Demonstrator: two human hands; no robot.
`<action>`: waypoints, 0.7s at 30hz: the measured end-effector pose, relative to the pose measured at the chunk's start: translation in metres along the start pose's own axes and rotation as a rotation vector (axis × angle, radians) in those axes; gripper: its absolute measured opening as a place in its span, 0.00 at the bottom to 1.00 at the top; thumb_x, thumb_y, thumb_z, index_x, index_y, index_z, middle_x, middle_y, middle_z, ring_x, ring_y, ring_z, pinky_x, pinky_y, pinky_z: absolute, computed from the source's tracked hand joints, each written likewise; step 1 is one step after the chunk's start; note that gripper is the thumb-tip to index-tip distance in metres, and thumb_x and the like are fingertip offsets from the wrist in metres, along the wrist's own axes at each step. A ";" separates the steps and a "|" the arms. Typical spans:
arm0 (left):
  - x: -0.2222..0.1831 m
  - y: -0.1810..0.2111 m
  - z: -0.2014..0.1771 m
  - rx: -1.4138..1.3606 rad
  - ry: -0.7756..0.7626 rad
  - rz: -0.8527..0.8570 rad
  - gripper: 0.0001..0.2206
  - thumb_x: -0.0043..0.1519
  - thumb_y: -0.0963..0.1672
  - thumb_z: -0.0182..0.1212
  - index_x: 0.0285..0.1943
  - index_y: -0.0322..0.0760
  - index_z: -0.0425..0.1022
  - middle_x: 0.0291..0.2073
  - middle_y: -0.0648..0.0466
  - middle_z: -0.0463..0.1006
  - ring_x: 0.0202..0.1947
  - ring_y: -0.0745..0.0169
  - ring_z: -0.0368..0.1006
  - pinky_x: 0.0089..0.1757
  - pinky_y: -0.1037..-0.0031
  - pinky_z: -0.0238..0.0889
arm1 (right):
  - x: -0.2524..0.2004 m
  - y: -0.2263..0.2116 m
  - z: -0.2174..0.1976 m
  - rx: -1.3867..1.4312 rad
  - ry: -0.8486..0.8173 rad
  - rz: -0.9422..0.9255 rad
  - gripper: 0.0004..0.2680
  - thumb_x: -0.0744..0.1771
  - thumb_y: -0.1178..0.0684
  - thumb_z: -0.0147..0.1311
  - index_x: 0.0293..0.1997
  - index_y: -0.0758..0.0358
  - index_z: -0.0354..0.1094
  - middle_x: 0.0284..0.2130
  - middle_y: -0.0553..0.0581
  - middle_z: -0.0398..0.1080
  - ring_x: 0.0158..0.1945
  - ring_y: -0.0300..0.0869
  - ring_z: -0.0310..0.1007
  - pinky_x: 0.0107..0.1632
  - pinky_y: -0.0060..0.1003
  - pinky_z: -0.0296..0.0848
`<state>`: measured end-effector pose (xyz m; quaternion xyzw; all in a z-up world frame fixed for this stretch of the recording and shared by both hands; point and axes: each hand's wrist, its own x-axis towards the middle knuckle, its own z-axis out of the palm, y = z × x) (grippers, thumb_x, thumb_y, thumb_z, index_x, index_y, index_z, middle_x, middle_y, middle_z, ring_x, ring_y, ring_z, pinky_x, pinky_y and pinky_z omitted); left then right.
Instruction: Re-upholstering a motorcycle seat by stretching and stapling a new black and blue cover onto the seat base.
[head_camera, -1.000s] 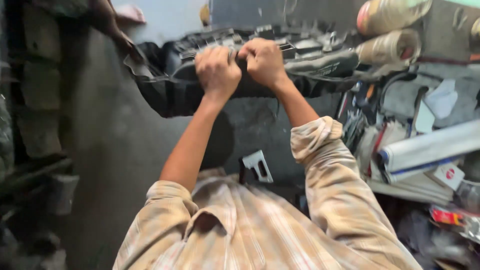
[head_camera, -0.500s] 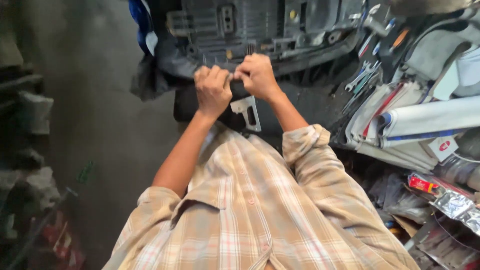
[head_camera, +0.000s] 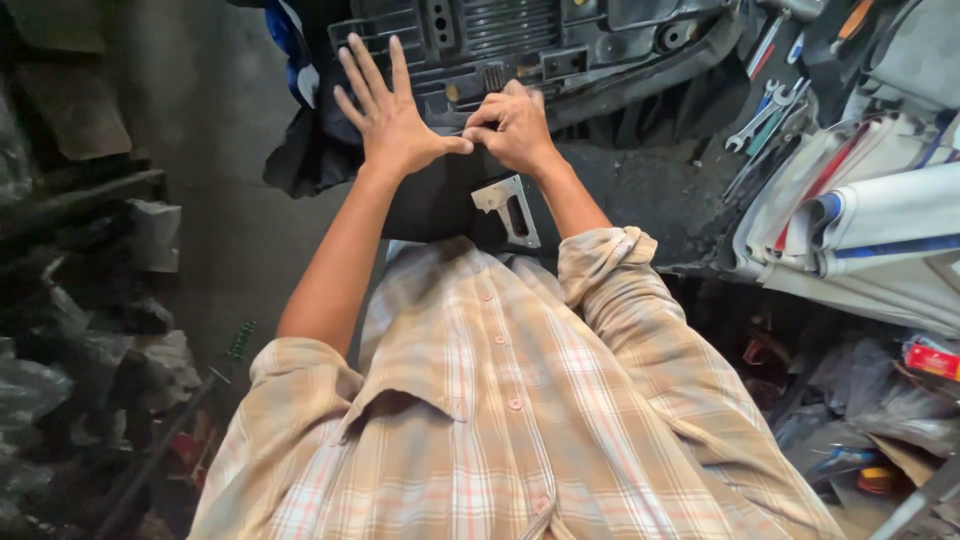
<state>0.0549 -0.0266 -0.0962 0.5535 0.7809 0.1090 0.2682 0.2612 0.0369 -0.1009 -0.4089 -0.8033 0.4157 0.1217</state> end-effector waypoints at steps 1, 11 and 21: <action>0.001 0.001 -0.003 0.038 -0.070 -0.030 0.75 0.33 0.66 0.83 0.83 0.40 0.32 0.76 0.30 0.20 0.76 0.28 0.15 0.65 0.26 0.27 | 0.000 0.000 0.002 0.012 -0.002 0.009 0.02 0.62 0.50 0.67 0.30 0.51 0.80 0.30 0.44 0.75 0.43 0.43 0.67 0.55 0.46 0.56; 0.010 0.013 -0.016 0.090 -0.379 -0.186 0.75 0.37 0.65 0.81 0.85 0.51 0.23 0.73 0.29 0.07 0.73 0.28 0.02 0.64 0.22 0.23 | -0.050 -0.051 0.000 -0.001 0.589 0.132 0.04 0.67 0.60 0.56 0.44 0.61 0.75 0.40 0.58 0.74 0.49 0.53 0.71 0.54 0.47 0.70; -0.001 -0.001 0.010 0.083 -0.383 -0.169 0.74 0.41 0.64 0.82 0.80 0.49 0.15 0.69 0.25 0.05 0.68 0.19 -0.02 0.62 0.21 0.18 | -0.138 -0.040 0.147 -0.399 0.379 0.733 0.39 0.52 0.41 0.72 0.60 0.81 0.56 0.50 0.78 0.64 0.50 0.68 0.65 0.53 0.57 0.65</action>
